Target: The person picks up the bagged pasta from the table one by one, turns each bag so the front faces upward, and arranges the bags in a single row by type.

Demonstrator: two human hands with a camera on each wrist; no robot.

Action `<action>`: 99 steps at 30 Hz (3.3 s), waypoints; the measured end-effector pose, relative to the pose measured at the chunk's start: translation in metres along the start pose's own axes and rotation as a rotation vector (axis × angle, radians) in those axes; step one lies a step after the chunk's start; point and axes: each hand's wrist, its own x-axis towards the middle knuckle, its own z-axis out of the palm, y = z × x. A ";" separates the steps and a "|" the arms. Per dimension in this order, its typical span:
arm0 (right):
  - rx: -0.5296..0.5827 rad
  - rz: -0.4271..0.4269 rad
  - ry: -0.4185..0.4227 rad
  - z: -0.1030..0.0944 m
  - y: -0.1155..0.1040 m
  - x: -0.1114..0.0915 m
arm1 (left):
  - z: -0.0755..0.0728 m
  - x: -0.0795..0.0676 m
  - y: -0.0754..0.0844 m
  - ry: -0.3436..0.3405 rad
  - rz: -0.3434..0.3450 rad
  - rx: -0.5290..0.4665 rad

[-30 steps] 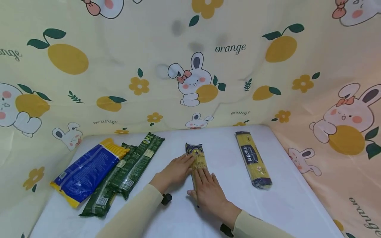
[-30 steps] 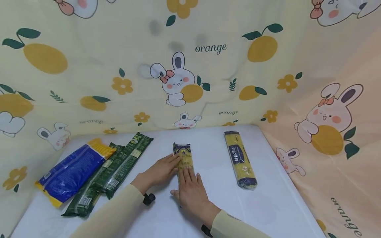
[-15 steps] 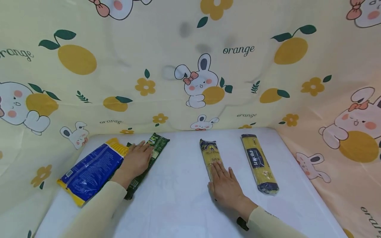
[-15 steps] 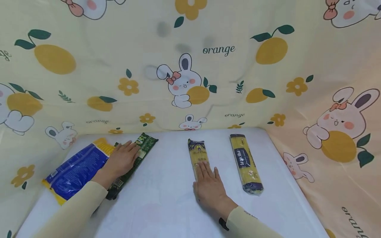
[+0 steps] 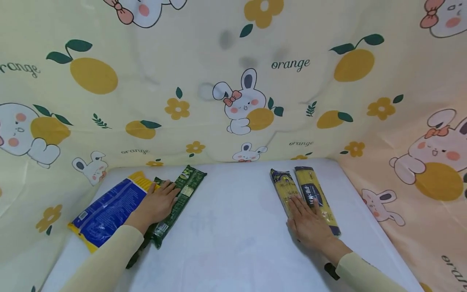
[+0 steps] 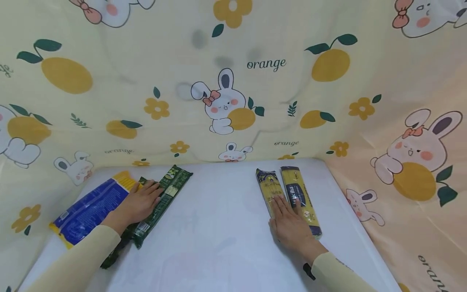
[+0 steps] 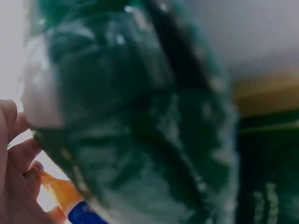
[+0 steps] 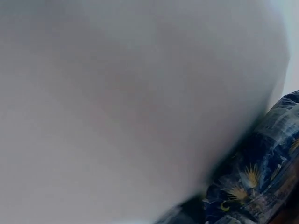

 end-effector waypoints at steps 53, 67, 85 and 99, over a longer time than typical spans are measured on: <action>-0.010 -0.014 0.050 0.004 0.009 0.004 | 0.015 0.026 0.157 -0.076 0.089 -0.240; 0.026 -0.045 0.108 -0.009 -0.050 -0.002 | 0.036 0.019 0.126 -0.057 0.077 -0.191; 0.040 -0.296 0.089 0.003 -0.169 -0.015 | 0.022 0.016 0.138 0.023 0.012 -0.080; 0.015 -0.304 0.150 0.011 -0.177 -0.022 | 0.009 0.064 0.121 0.209 0.033 0.064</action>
